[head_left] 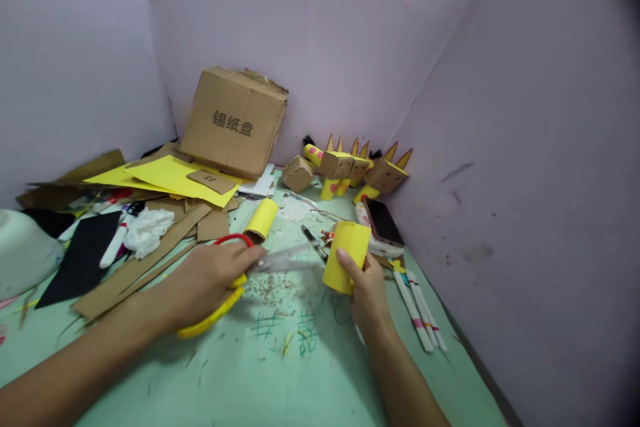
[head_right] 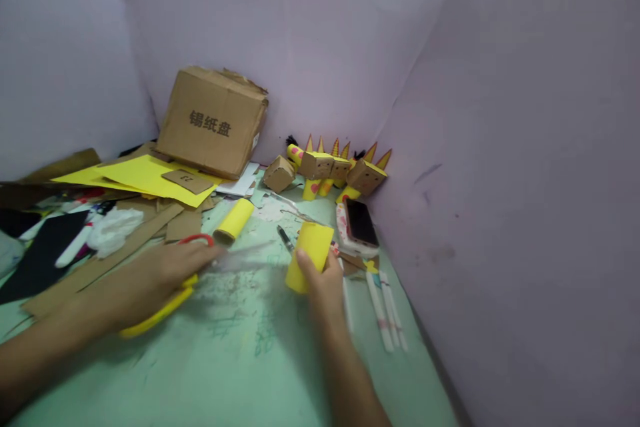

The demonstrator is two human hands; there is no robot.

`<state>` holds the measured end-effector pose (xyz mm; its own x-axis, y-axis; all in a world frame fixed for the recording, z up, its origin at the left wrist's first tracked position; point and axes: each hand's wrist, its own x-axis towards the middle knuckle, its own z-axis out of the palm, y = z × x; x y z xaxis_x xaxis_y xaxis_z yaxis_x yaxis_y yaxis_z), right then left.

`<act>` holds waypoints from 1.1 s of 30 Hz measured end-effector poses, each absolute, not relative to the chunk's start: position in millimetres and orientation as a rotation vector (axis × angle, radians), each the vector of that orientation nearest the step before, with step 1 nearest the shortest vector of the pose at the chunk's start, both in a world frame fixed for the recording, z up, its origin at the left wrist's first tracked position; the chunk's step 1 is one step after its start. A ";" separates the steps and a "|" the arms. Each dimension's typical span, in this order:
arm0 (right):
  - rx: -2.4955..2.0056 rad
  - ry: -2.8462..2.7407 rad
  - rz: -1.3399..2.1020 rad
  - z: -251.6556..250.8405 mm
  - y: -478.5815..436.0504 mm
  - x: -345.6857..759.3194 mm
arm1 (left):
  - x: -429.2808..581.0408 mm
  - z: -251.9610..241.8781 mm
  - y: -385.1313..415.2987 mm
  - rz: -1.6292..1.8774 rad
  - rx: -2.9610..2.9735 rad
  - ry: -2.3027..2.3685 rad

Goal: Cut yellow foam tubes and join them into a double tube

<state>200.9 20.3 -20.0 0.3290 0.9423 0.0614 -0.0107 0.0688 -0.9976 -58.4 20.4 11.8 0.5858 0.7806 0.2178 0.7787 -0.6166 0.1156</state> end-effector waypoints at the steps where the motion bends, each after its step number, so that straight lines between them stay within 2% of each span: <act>1: -1.266 -0.962 0.945 -19.0 18.9 199.8 | -54.2 11.3 17.6 0.271 2.832 1.347; 4: -1.189 -0.933 1.045 -16.1 14.2 195.6 | -44.6 8.7 12.7 0.138 2.803 1.409; 11: -1.206 -1.256 1.112 -10.7 4.2 185.1 | -42.8 11.3 12.1 0.357 2.651 1.430; 20: -1.242 -1.201 0.954 -11.9 3.0 186.1 | -43.7 14.9 14.5 0.313 2.721 1.478; 24: -1.219 -1.427 0.951 -12.3 3.8 182.9 | -42.6 11.3 15.2 0.326 2.751 1.515; 28: -1.191 -1.702 0.760 -14.4 5.5 179.2 | -41.7 11.7 13.5 0.281 2.764 1.498; 33: -1.180 -1.787 0.591 -18.4 6.0 179.8 | -42.4 12.9 12.1 0.257 2.800 1.456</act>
